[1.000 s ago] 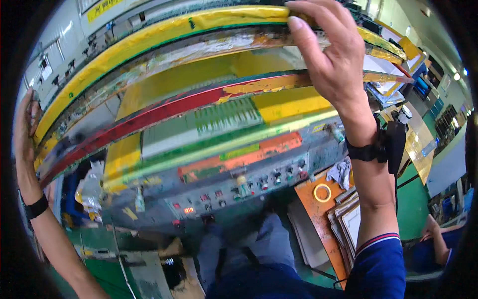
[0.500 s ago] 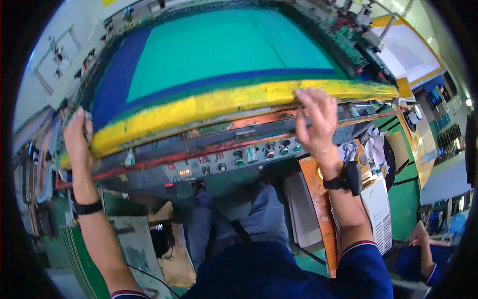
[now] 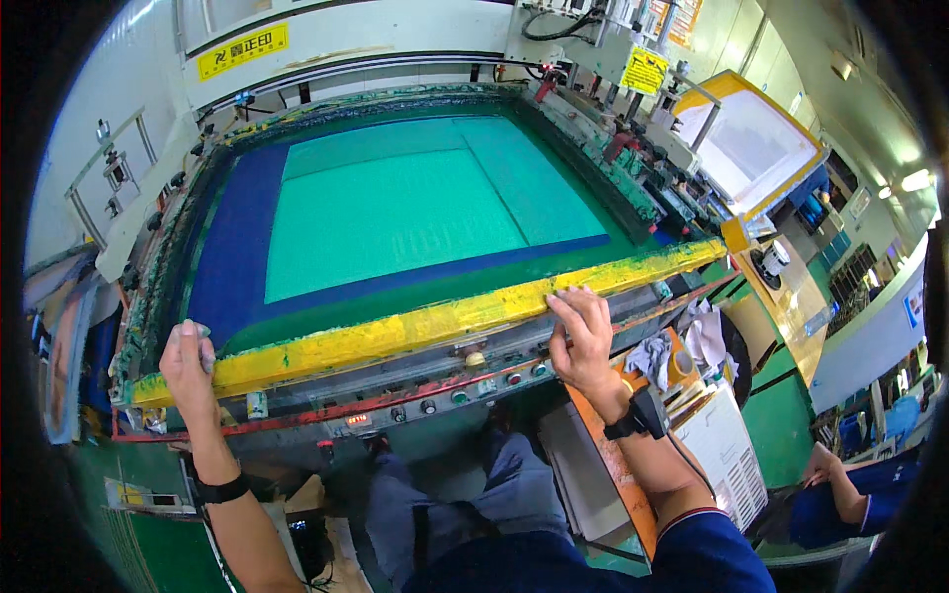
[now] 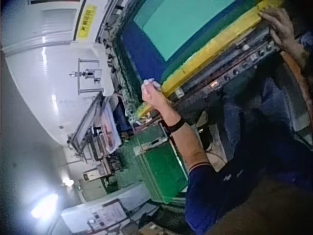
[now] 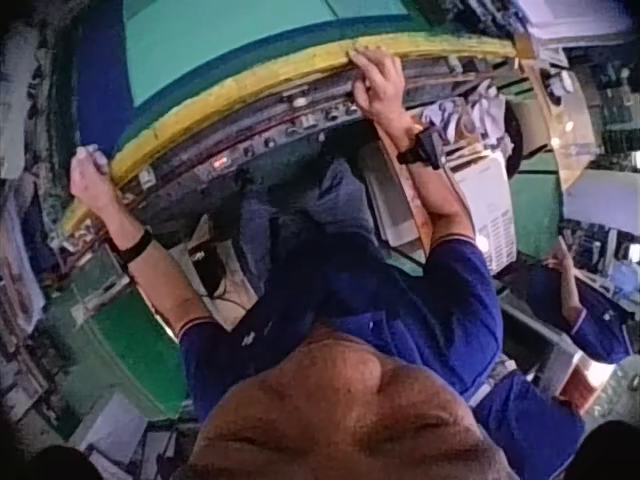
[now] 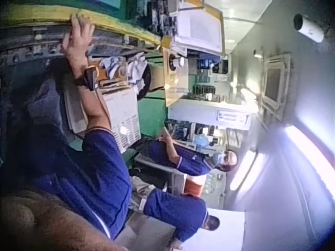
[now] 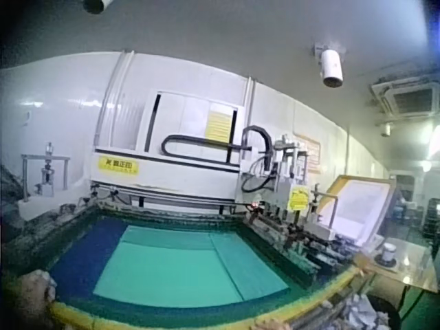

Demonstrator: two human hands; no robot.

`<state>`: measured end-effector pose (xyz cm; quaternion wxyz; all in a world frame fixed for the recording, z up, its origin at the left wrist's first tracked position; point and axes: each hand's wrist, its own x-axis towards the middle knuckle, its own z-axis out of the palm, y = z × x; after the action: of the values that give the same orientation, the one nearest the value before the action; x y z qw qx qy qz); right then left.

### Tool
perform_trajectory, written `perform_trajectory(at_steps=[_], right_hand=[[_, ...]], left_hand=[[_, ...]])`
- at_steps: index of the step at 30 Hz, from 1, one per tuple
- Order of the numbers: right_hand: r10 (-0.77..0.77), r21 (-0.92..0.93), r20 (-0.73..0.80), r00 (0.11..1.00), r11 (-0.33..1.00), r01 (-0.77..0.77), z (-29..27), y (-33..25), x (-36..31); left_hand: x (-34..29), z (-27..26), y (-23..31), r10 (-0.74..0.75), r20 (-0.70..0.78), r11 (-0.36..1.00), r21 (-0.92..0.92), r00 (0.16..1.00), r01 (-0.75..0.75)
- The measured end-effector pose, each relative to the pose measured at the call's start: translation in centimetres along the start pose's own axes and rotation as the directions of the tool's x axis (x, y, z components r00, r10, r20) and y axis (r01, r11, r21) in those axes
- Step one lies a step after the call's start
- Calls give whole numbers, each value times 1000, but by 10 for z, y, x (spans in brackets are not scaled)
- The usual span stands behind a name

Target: Operator is loading and unloading large metal panels into a screen printing or coating machine and placing them into a drying rack.

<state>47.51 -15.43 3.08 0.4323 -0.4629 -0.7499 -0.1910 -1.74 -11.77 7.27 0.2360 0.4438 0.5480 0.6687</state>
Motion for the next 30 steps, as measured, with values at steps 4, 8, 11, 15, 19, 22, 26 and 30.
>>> perform_trajectory(at_steps=[4, 8, 11, 15, 19, 22, 26, 30], right_hand=[[12, -6, -3, 1000, 1000, -12, 2, 0, 1], [16, 8, -17, 1000, 1000, -16, 4, 1, 1], [13, 18, -23, 1000, 1000, -13, 3, 4, 0], [15, 27, -36, 999, 1000, -14, 3, 3, -1], [27, 27, -24, 999, 999, -26, 2, 2, -2], [32, 32, -30, 999, 999, -31, 2, 0, -1], [30, 23, -26, 999, 999, -30, 2, -2, -1], [43, 6, -17, 999, 999, -42, 1, -3, -1]], left_hand=[[1, -7, -2, 45, 82, 999, 24, 996, -48], [-1, -3, -6, 1, -48, 1000, -26, 999, -2], [-2, 0, -2, -22, -24, 1000, -18, 999, 21], [-1, -5, -7, -3, -9, 1000, -26, 1000, 3], [-3, -5, -7, -25, -60, 999, -24, 998, 23], [-5, -4, -3, -3, -71, 1000, -8, 997, 2], [-8, -1, 0, 9, -72, 1000, -22, 997, -11], [-9, -3, -1, -4, -70, 998, -65, 998, 0]])
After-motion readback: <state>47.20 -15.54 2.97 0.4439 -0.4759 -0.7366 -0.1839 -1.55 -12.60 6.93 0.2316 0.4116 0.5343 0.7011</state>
